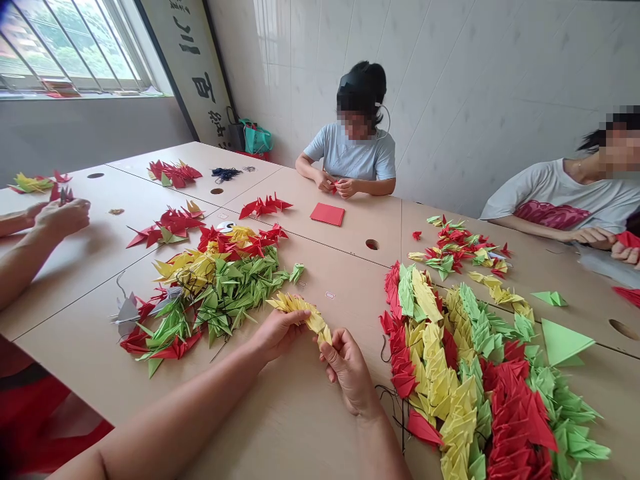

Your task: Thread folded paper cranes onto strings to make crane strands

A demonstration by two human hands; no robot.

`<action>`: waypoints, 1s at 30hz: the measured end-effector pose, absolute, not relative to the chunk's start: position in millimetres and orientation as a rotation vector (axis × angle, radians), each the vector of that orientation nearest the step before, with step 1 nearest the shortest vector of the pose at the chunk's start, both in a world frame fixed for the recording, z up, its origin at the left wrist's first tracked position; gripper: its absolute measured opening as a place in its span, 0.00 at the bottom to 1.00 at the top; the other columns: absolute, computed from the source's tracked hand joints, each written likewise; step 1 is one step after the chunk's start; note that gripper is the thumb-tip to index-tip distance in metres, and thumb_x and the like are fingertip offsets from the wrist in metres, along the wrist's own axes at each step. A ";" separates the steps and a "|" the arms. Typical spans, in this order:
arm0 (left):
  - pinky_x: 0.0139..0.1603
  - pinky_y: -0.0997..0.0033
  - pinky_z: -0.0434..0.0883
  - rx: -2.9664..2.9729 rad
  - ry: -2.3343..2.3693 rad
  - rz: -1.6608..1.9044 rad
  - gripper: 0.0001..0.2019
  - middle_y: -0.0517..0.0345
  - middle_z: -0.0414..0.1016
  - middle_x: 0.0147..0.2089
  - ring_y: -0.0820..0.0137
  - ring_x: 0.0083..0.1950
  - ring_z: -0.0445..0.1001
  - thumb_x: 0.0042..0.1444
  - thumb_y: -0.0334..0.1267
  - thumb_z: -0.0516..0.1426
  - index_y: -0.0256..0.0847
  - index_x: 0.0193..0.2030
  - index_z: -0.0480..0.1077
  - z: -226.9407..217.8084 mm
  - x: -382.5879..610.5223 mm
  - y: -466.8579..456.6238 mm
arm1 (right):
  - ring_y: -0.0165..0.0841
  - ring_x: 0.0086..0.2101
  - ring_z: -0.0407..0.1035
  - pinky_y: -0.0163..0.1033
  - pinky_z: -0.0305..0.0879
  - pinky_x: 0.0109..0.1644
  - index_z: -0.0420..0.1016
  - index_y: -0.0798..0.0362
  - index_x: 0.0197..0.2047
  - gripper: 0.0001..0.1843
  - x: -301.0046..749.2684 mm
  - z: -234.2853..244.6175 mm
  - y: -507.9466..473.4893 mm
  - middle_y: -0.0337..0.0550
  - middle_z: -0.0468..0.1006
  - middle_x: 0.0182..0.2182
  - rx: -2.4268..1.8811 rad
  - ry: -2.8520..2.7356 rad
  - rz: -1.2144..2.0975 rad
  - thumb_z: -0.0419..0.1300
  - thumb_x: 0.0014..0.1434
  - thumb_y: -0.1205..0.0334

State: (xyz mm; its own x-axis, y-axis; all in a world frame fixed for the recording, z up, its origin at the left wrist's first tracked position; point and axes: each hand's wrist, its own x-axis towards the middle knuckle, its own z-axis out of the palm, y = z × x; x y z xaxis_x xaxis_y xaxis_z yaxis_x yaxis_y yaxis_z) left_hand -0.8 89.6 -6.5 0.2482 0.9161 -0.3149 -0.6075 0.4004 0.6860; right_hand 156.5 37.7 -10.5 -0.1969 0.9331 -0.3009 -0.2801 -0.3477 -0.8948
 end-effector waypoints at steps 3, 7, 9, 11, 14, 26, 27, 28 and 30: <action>0.34 0.76 0.68 0.468 0.765 1.097 0.13 0.57 0.73 0.32 0.73 0.34 0.72 0.41 0.31 0.66 0.35 0.33 0.68 -6.7 -1.0 89.7 | 0.25 0.29 0.61 0.25 0.50 0.20 0.59 0.50 0.33 0.19 159.7 -10.4 37.6 0.39 0.70 0.36 -1.076 -0.838 1.753 0.65 0.50 0.51; 0.34 0.76 0.69 0.438 0.750 1.109 0.14 0.58 0.73 0.32 0.73 0.33 0.73 0.39 0.30 0.66 0.36 0.33 0.67 -6.6 -1.2 90.4 | 0.27 0.31 0.62 0.27 0.56 0.23 0.63 0.50 0.35 0.17 160.3 -11.4 38.7 0.38 0.68 0.33 -1.110 -0.825 1.715 0.65 0.49 0.52; 0.35 0.76 0.69 0.427 0.741 1.119 0.14 0.58 0.73 0.32 0.74 0.34 0.73 0.40 0.29 0.66 0.36 0.34 0.67 -6.3 -0.9 90.6 | 0.28 0.31 0.62 0.28 0.60 0.25 0.64 0.50 0.34 0.17 158.6 -12.2 39.9 0.36 0.67 0.31 -1.154 -0.870 1.624 0.67 0.47 0.52; 0.35 0.75 0.70 0.427 0.744 1.129 0.14 0.58 0.73 0.32 0.74 0.33 0.73 0.41 0.29 0.66 0.36 0.34 0.67 -5.7 -0.5 90.7 | 0.29 0.30 0.62 0.31 0.62 0.27 0.64 0.50 0.33 0.18 156.2 -13.7 41.1 0.36 0.67 0.31 -1.212 -0.956 1.494 0.67 0.46 0.51; 0.35 0.75 0.69 0.434 0.766 1.160 0.15 0.60 0.73 0.32 0.74 0.33 0.72 0.40 0.30 0.66 0.37 0.34 0.66 -4.1 0.4 89.9 | 0.31 0.31 0.64 0.34 0.64 0.29 0.64 0.51 0.32 0.20 153.1 -17.5 42.0 0.40 0.70 0.34 -1.316 -1.092 1.312 0.66 0.45 0.48; 0.34 0.75 0.67 0.576 0.769 1.152 0.21 0.58 0.73 0.37 0.73 0.35 0.72 0.38 0.34 0.67 0.38 0.36 0.62 -4.0 2.8 84.8 | 0.31 0.31 0.68 0.37 0.66 0.37 0.66 0.51 0.36 0.18 149.6 -22.7 41.5 0.41 0.74 0.34 -1.343 -1.126 1.121 0.66 0.47 0.51; 0.35 0.74 0.67 0.578 0.768 1.155 0.21 0.57 0.73 0.38 0.72 0.35 0.72 0.38 0.33 0.67 0.38 0.37 0.62 -4.2 2.9 84.7 | 0.31 0.32 0.69 0.38 0.67 0.39 0.67 0.51 0.37 0.19 149.3 -21.5 41.4 0.41 0.75 0.34 -1.321 -1.100 1.156 0.66 0.47 0.51; 0.35 0.74 0.68 0.582 0.768 1.163 0.21 0.57 0.73 0.38 0.72 0.35 0.73 0.39 0.33 0.67 0.39 0.37 0.61 -4.2 2.9 84.7 | 0.32 0.34 0.70 0.39 0.67 0.40 0.68 0.52 0.39 0.20 149.1 -20.3 41.1 0.42 0.76 0.36 -1.295 -1.070 1.197 0.66 0.47 0.50; 0.36 0.73 0.68 0.599 0.770 1.184 0.20 0.57 0.73 0.38 0.71 0.36 0.73 0.40 0.33 0.67 0.39 0.37 0.61 -3.5 2.8 84.5 | 0.34 0.37 0.71 0.41 0.68 0.42 0.70 0.52 0.40 0.20 148.8 -18.5 40.7 0.45 0.75 0.40 -1.252 -1.005 1.256 0.64 0.48 0.49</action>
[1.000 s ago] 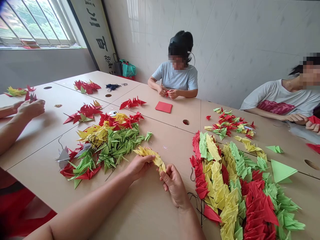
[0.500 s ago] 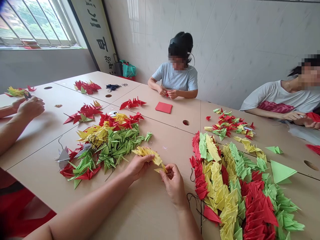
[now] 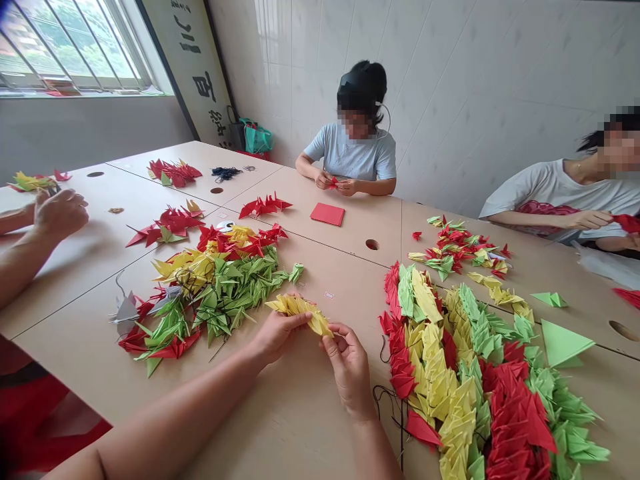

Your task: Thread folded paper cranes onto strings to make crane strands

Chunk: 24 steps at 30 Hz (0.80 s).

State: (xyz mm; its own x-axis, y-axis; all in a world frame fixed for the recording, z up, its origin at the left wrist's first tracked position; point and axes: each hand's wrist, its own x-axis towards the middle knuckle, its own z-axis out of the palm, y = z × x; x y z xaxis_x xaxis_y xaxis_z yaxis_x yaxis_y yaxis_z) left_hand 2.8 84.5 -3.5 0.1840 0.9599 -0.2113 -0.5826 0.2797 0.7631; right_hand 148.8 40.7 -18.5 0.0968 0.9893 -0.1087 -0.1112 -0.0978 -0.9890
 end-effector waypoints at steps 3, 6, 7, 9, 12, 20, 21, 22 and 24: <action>0.38 0.70 0.69 0.620 0.748 1.179 0.20 0.57 0.73 0.39 0.69 0.37 0.73 0.40 0.33 0.66 0.40 0.37 0.61 -1.5 2.6 83.2 | 0.35 0.37 0.70 0.42 0.69 0.43 0.71 0.52 0.38 0.18 149.1 -17.9 40.6 0.45 0.75 0.41 -1.238 -0.919 1.269 0.64 0.49 0.49; 0.40 0.67 0.70 0.646 0.691 1.167 0.21 0.58 0.73 0.38 0.68 0.39 0.73 0.39 0.31 0.67 0.41 0.37 0.61 0.2 2.6 81.9 | 0.34 0.37 0.70 0.41 0.70 0.42 0.71 0.51 0.37 0.18 150.2 -18.8 41.4 0.43 0.75 0.40 -1.228 -0.842 1.309 0.67 0.46 0.51; 0.40 0.66 0.70 0.653 0.680 1.169 0.21 0.58 0.73 0.38 0.68 0.39 0.73 0.39 0.31 0.67 0.41 0.37 0.61 0.3 2.6 81.7 | 0.35 0.38 0.70 0.41 0.70 0.41 0.71 0.51 0.37 0.18 150.7 -19.1 41.8 0.43 0.75 0.40 -1.217 -0.817 1.332 0.66 0.47 0.50; 0.39 0.67 0.70 0.652 0.683 1.179 0.21 0.58 0.74 0.38 0.68 0.38 0.73 0.39 0.31 0.67 0.41 0.37 0.61 0.1 2.4 81.8 | 0.37 0.39 0.70 0.41 0.71 0.39 0.72 0.51 0.37 0.18 151.8 -19.7 42.7 0.44 0.74 0.41 -1.201 -0.775 1.362 0.63 0.49 0.47; 0.39 0.67 0.70 0.646 0.696 1.176 0.21 0.57 0.74 0.38 0.67 0.39 0.73 0.38 0.32 0.67 0.41 0.38 0.62 -0.7 2.2 82.3 | 0.36 0.39 0.70 0.40 0.71 0.38 0.72 0.51 0.37 0.17 152.4 -19.4 43.6 0.43 0.74 0.39 -1.197 -0.756 1.360 0.64 0.49 0.48; 0.42 0.68 0.69 0.720 0.642 1.134 0.21 0.56 0.73 0.38 0.68 0.39 0.72 0.39 0.30 0.66 0.40 0.38 0.61 1.4 2.5 80.3 | 0.35 0.38 0.71 0.41 0.69 0.42 0.67 0.50 0.44 0.26 149.6 -12.8 42.7 0.42 0.77 0.37 -1.205 -0.709 1.534 0.69 0.43 0.52; 0.41 0.68 0.69 0.732 0.648 1.121 0.21 0.56 0.73 0.38 0.68 0.39 0.72 0.39 0.30 0.66 0.40 0.37 0.61 2.2 2.3 79.9 | 0.35 0.37 0.72 0.42 0.69 0.42 0.67 0.50 0.45 0.26 149.6 -12.6 42.7 0.43 0.77 0.36 -1.201 -0.710 1.558 0.69 0.44 0.52; 0.41 0.69 0.68 0.742 0.656 1.110 0.20 0.55 0.74 0.38 0.69 0.39 0.72 0.40 0.31 0.66 0.40 0.37 0.61 2.9 2.2 79.5 | 0.36 0.36 0.72 0.43 0.70 0.41 0.66 0.50 0.45 0.27 149.7 -12.7 42.8 0.44 0.77 0.36 -1.202 -0.716 1.568 0.69 0.44 0.52; 0.40 0.70 0.68 0.751 0.667 1.110 0.19 0.56 0.74 0.37 0.69 0.38 0.72 0.41 0.32 0.66 0.40 0.37 0.62 3.9 2.1 79.0 | 0.36 0.34 0.72 0.42 0.70 0.39 0.67 0.51 0.44 0.27 150.0 -13.3 43.0 0.43 0.77 0.35 -1.215 -0.733 1.555 0.69 0.43 0.52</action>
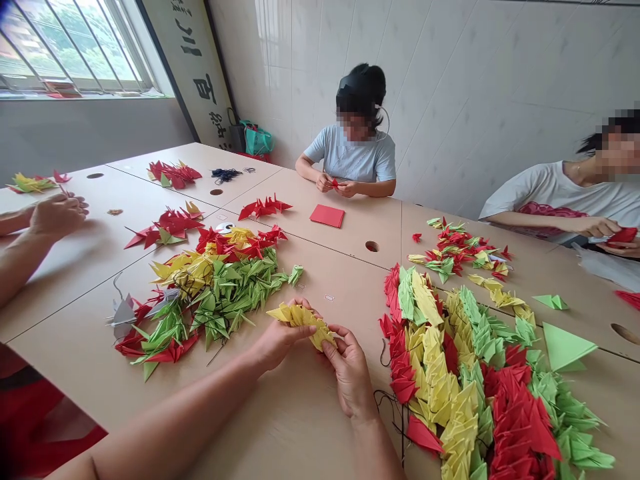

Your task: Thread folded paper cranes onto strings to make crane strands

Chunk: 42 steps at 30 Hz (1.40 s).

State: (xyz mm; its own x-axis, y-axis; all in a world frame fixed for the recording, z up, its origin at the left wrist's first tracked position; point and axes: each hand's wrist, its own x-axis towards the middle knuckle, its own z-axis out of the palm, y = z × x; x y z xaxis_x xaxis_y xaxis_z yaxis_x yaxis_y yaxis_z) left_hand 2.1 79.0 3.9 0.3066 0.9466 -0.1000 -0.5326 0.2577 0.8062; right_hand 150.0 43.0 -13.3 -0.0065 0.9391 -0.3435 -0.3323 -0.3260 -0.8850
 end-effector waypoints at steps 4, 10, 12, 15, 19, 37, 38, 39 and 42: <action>0.40 0.70 0.67 0.735 0.651 1.135 0.16 0.57 0.73 0.36 0.70 0.37 0.72 0.44 0.34 0.65 0.40 0.37 0.63 3.3 2.1 78.9 | 0.35 0.34 0.72 0.40 0.70 0.37 0.69 0.51 0.42 0.26 150.4 -14.8 43.2 0.43 0.78 0.35 -1.243 -0.749 1.522 0.70 0.41 0.51; 0.40 0.71 0.67 0.704 0.681 1.131 0.16 0.58 0.73 0.35 0.70 0.37 0.71 0.44 0.33 0.64 0.40 0.38 0.63 2.4 1.6 80.7 | 0.34 0.37 0.71 0.37 0.69 0.39 0.72 0.51 0.41 0.24 151.5 -17.1 44.0 0.42 0.77 0.39 -1.214 -0.680 1.550 0.71 0.40 0.54; 0.39 0.72 0.67 0.724 0.694 1.124 0.16 0.58 0.73 0.35 0.72 0.36 0.71 0.45 0.33 0.64 0.40 0.38 0.63 3.3 0.9 81.3 | 0.33 0.37 0.70 0.36 0.69 0.39 0.72 0.51 0.40 0.24 152.0 -17.6 44.2 0.42 0.78 0.39 -1.219 -0.673 1.544 0.71 0.40 0.54; 0.38 0.72 0.67 0.725 0.692 1.083 0.15 0.57 0.72 0.35 0.72 0.35 0.70 0.45 0.33 0.63 0.39 0.38 0.63 4.2 0.3 81.4 | 0.32 0.37 0.70 0.36 0.69 0.40 0.72 0.51 0.41 0.23 152.4 -16.7 43.4 0.41 0.78 0.38 -1.219 -0.699 1.535 0.71 0.41 0.54; 0.38 0.72 0.66 0.745 0.675 1.014 0.16 0.58 0.71 0.35 0.72 0.35 0.70 0.45 0.33 0.64 0.39 0.38 0.63 2.6 1.2 79.5 | 0.35 0.41 0.70 0.38 0.69 0.40 0.70 0.49 0.48 0.27 151.7 -14.0 40.9 0.43 0.77 0.42 -1.212 -0.796 1.581 0.68 0.45 0.53; 0.36 0.73 0.62 0.808 0.783 0.775 0.22 0.53 0.74 0.39 0.71 0.36 0.68 0.49 0.40 0.59 0.39 0.52 0.70 6.0 -0.5 78.2 | 0.37 0.43 0.68 0.42 0.66 0.45 0.69 0.48 0.49 0.22 154.8 -17.3 41.3 0.44 0.75 0.44 -1.096 -0.832 1.660 0.64 0.51 0.53; 0.37 0.73 0.62 0.808 0.769 0.757 0.22 0.52 0.74 0.40 0.70 0.36 0.68 0.50 0.40 0.59 0.39 0.53 0.70 5.9 -0.5 77.9 | 0.37 0.43 0.68 0.42 0.65 0.46 0.69 0.49 0.50 0.23 155.0 -17.7 41.1 0.45 0.75 0.44 -1.086 -0.848 1.664 0.64 0.52 0.53; 0.36 0.73 0.62 0.814 0.767 0.744 0.22 0.52 0.75 0.41 0.71 0.36 0.68 0.49 0.40 0.59 0.39 0.53 0.70 5.6 -0.6 77.6 | 0.36 0.43 0.68 0.42 0.64 0.47 0.69 0.49 0.50 0.23 155.2 -18.2 40.9 0.45 0.75 0.44 -1.081 -0.864 1.660 0.64 0.52 0.53; 0.34 0.74 0.60 0.873 0.788 0.717 0.21 0.54 0.74 0.42 0.73 0.34 0.66 0.49 0.40 0.59 0.41 0.52 0.71 4.2 -0.4 76.6 | 0.34 0.40 0.69 0.39 0.63 0.46 0.71 0.51 0.46 0.20 155.8 -20.1 40.5 0.44 0.76 0.41 -1.094 -0.903 1.627 0.64 0.52 0.53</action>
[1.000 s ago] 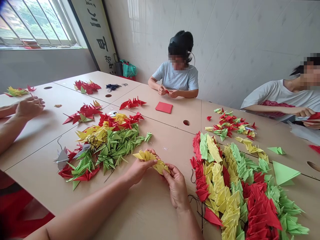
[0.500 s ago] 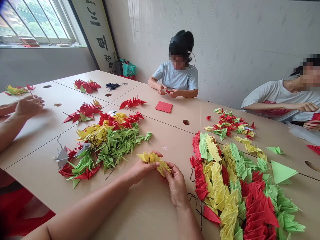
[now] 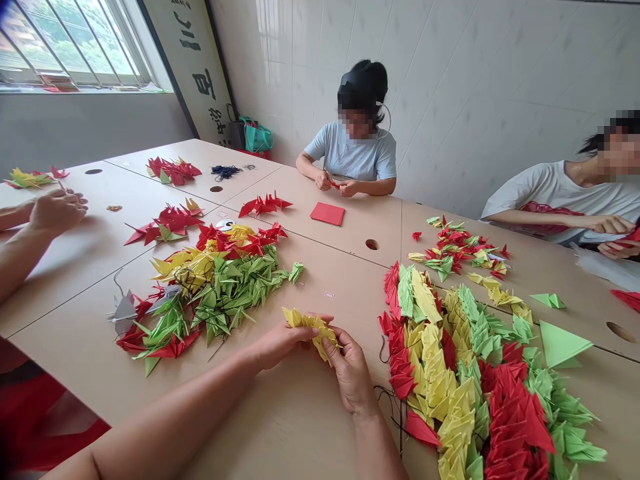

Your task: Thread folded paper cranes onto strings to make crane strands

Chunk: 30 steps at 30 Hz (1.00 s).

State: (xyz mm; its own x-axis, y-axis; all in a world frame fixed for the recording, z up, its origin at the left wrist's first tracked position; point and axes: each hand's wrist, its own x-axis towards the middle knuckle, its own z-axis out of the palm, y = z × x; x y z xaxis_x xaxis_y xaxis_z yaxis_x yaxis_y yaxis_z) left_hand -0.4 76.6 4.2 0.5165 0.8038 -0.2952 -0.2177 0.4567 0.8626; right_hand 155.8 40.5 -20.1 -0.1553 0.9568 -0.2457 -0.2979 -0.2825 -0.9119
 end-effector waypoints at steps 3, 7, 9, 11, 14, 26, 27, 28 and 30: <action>0.34 0.74 0.61 0.885 0.778 0.721 0.24 0.56 0.73 0.39 0.75 0.32 0.65 0.48 0.41 0.61 0.42 0.54 0.68 4.1 0.0 76.1 | 0.31 0.35 0.68 0.36 0.63 0.40 0.72 0.52 0.43 0.16 156.0 -22.3 40.6 0.42 0.76 0.35 -1.123 -0.899 1.593 0.63 0.53 0.53; 0.34 0.74 0.63 0.805 0.754 0.777 0.27 0.59 0.69 0.35 0.76 0.32 0.66 0.47 0.43 0.63 0.41 0.55 0.64 5.6 0.0 76.7 | 0.30 0.33 0.67 0.35 0.62 0.39 0.71 0.50 0.41 0.15 156.3 -24.0 41.4 0.40 0.75 0.34 -1.129 -0.855 1.554 0.64 0.52 0.53; 0.35 0.74 0.63 0.787 0.756 0.804 0.26 0.59 0.67 0.35 0.75 0.33 0.66 0.48 0.44 0.62 0.41 0.54 0.64 6.0 -0.4 77.3 | 0.30 0.33 0.66 0.35 0.62 0.38 0.71 0.50 0.41 0.16 156.6 -24.5 41.8 0.40 0.75 0.34 -1.138 -0.850 1.533 0.64 0.51 0.52; 0.35 0.74 0.64 0.786 0.773 0.835 0.24 0.59 0.66 0.34 0.74 0.34 0.66 0.48 0.46 0.62 0.40 0.52 0.66 6.0 -0.7 78.2 | 0.30 0.32 0.66 0.34 0.62 0.37 0.71 0.50 0.41 0.17 157.1 -25.1 42.1 0.39 0.74 0.33 -1.166 -0.855 1.495 0.64 0.50 0.51; 0.35 0.74 0.65 0.791 0.829 0.898 0.22 0.59 0.65 0.34 0.75 0.34 0.65 0.46 0.46 0.63 0.40 0.47 0.68 5.9 -1.2 79.9 | 0.29 0.30 0.64 0.34 0.62 0.35 0.71 0.51 0.40 0.17 158.2 -25.8 42.7 0.38 0.73 0.31 -1.204 -0.865 1.447 0.65 0.50 0.51; 0.34 0.75 0.66 0.845 0.837 1.006 0.19 0.61 0.65 0.33 0.76 0.34 0.64 0.46 0.41 0.64 0.40 0.45 0.68 1.6 -4.1 83.0 | 0.33 0.35 0.66 0.35 0.65 0.38 0.70 0.53 0.41 0.18 160.5 -24.0 42.2 0.42 0.73 0.35 -1.307 -1.115 1.299 0.62 0.52 0.49; 0.33 0.75 0.65 0.866 0.836 1.000 0.19 0.61 0.65 0.33 0.76 0.33 0.64 0.45 0.41 0.64 0.40 0.45 0.68 1.1 -4.3 83.2 | 0.33 0.35 0.66 0.35 0.65 0.37 0.71 0.53 0.41 0.18 160.3 -23.0 42.0 0.42 0.74 0.35 -1.316 -1.147 1.284 0.61 0.53 0.49; 0.33 0.75 0.65 0.886 0.834 0.995 0.19 0.61 0.65 0.32 0.76 0.32 0.64 0.45 0.40 0.64 0.40 0.45 0.68 0.6 -4.5 83.4 | 0.33 0.34 0.66 0.35 0.65 0.37 0.71 0.53 0.41 0.18 160.2 -22.0 42.0 0.43 0.74 0.35 -1.325 -1.182 1.266 0.61 0.53 0.49; 0.32 0.76 0.64 0.918 0.829 0.984 0.20 0.62 0.65 0.32 0.77 0.31 0.63 0.44 0.40 0.64 0.40 0.45 0.68 0.0 -4.7 83.7 | 0.33 0.34 0.66 0.36 0.65 0.37 0.71 0.53 0.40 0.18 160.1 -20.8 42.0 0.43 0.74 0.34 -1.341 -1.251 1.227 0.60 0.54 0.49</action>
